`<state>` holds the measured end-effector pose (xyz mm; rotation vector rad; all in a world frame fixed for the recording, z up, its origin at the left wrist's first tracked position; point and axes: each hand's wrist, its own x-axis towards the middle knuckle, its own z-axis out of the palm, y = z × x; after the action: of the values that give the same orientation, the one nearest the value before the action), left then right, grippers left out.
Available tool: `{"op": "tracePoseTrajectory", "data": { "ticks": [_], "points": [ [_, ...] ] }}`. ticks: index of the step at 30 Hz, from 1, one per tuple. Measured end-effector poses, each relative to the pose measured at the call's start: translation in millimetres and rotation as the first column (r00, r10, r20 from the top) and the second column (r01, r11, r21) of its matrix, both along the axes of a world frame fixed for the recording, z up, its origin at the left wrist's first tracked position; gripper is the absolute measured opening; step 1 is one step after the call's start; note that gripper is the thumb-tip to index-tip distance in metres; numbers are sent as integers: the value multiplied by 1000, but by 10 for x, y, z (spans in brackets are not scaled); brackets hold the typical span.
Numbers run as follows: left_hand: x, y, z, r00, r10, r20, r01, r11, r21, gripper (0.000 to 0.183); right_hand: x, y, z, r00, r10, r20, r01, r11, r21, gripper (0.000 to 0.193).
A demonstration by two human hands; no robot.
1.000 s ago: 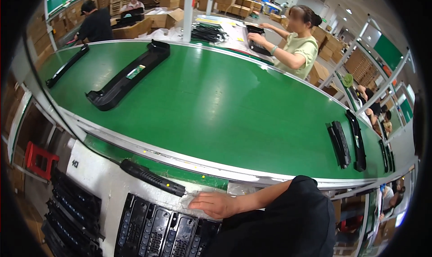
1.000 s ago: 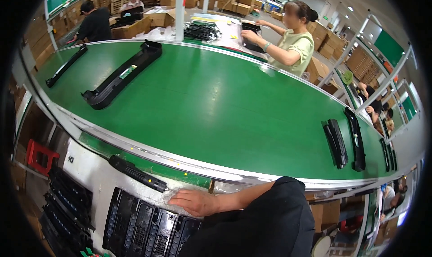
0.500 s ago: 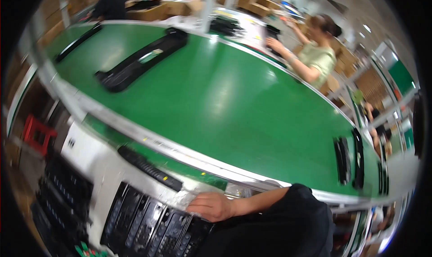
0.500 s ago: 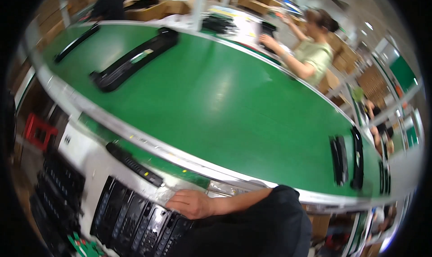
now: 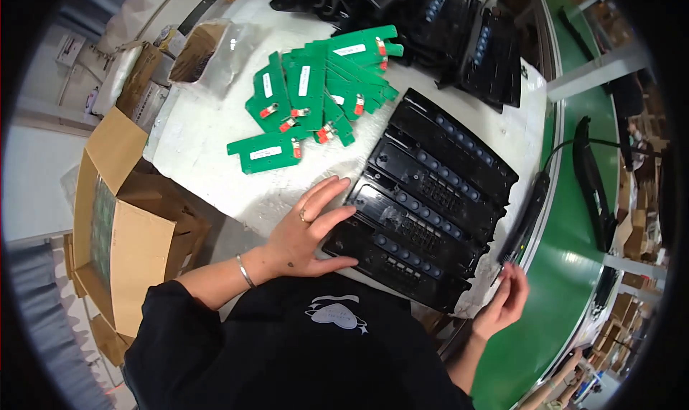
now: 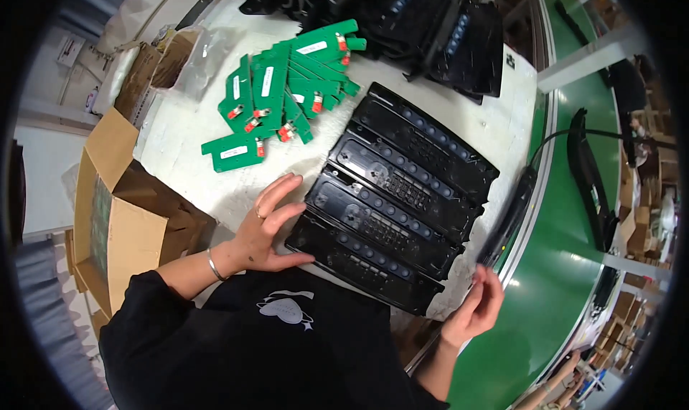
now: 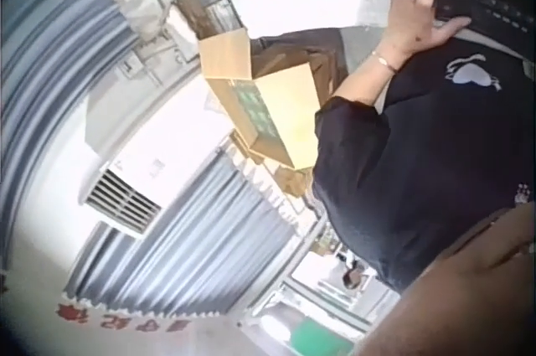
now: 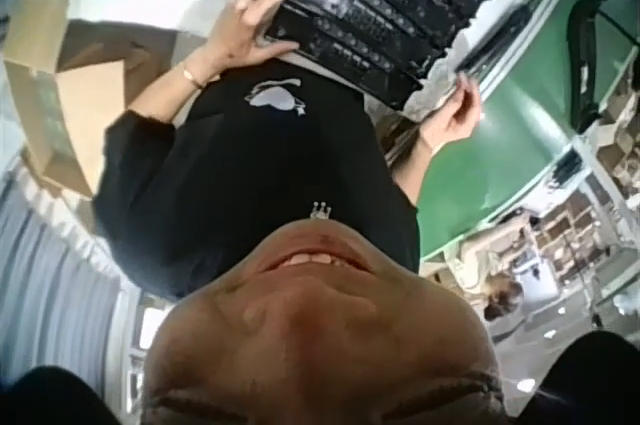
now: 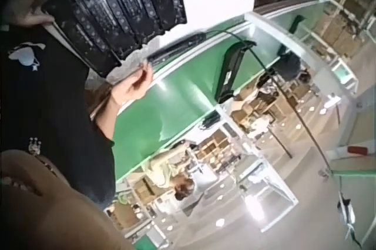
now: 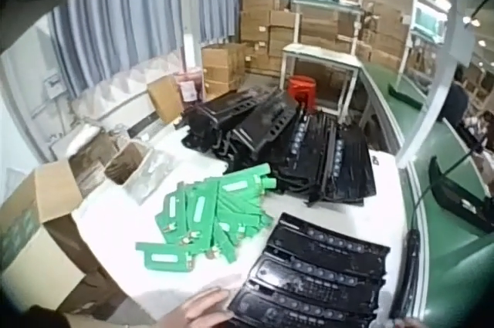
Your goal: Assemble electronic battery packs on a manufacturing line using a power screwdriver.
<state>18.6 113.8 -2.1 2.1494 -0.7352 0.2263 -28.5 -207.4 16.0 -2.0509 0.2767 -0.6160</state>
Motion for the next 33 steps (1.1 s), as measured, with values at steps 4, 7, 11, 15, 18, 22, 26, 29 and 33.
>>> {"op": "tracePoseTrajectory", "data": {
  "ticks": [4, 7, 11, 15, 18, 22, 26, 29, 33],
  "points": [
    [-80, 226, -23, 987, 159, 13, -157, 985, -76, 59, 610, 530, 424, 933, 360, 19, -359, 931, -63, 21],
    [15, 487, 51, 941, 304, 149, -295, 952, -76, 47, 1082, 1222, 616, 774, 629, -70, -629, 753, -194, 22],
    [181, 798, 120, 851, 508, 136, -521, 848, 95, 69, 1630, 2065, 548, 716, 676, -175, -685, 632, -363, 31],
    [267, 933, 56, 865, 502, -7, -497, 857, 133, 92, 1991, 2596, 327, 805, 428, -411, -591, 505, -630, 52],
    [364, 938, 92, 877, 481, 24, -478, 865, 153, 96, 2016, 2707, 278, 794, 371, -481, -607, 466, -643, 58],
    [446, 1006, 45, 942, 334, -4, -325, 918, 229, 90, 2038, 2713, 267, 807, 382, -451, -590, 566, -576, 55],
    [391, 1008, 19, 949, 315, 9, -311, 933, 181, 70, 2056, 2648, 218, 750, 452, -483, -641, 678, -360, 43],
    [382, 995, 16, 946, 324, 4, -320, 933, 166, 62, 2120, 2567, 142, 741, 534, -408, -665, 671, -329, 37],
    [325, 1060, 62, 946, 322, -44, -318, 945, 79, 60, 2156, 2518, 300, 753, 603, -265, -646, 753, -124, 27]
  ]
}}
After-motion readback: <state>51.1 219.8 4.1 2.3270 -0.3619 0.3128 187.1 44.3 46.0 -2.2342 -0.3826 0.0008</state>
